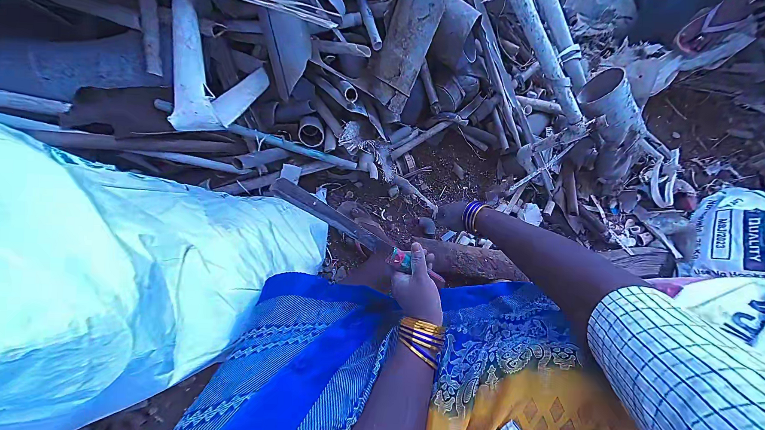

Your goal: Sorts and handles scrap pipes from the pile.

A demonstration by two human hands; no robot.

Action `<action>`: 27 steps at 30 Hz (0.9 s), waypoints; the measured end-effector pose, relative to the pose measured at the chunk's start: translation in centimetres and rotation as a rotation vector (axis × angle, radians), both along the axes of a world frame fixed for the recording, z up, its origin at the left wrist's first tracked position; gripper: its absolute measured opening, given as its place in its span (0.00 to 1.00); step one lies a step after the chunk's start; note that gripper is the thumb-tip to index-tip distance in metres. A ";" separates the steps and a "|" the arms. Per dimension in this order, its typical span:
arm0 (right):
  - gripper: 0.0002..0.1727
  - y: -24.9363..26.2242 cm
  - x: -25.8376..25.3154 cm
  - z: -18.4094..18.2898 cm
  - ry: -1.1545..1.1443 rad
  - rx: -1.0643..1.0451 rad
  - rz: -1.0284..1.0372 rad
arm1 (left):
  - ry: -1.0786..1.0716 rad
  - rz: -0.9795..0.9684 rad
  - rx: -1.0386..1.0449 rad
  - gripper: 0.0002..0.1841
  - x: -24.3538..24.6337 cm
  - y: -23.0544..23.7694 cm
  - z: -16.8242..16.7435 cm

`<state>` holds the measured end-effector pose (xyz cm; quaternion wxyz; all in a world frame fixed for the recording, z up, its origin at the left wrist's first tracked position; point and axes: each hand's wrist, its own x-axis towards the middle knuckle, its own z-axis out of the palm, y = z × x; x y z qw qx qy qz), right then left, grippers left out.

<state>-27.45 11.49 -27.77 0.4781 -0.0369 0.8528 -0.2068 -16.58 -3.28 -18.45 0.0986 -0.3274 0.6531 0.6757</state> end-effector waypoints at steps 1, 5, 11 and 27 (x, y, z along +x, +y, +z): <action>0.23 -0.2 0.0 -2.3 -0.014 0.002 -0.020 | -0.009 -0.011 -0.008 0.14 0.2 0.2 -0.2; 0.27 -2.0 0.5 -8.3 -0.073 -0.120 -0.144 | -0.038 -0.045 -0.055 0.13 0.6 0.3 -1.1; 0.30 -2.7 1.1 -10.7 -0.029 -0.085 -0.262 | -0.091 -0.034 -0.078 0.14 0.6 0.0 -2.1; 0.33 0.9 7.7 -0.3 0.374 0.131 -0.634 | -0.188 -0.323 -0.038 0.26 2.2 0.2 -1.7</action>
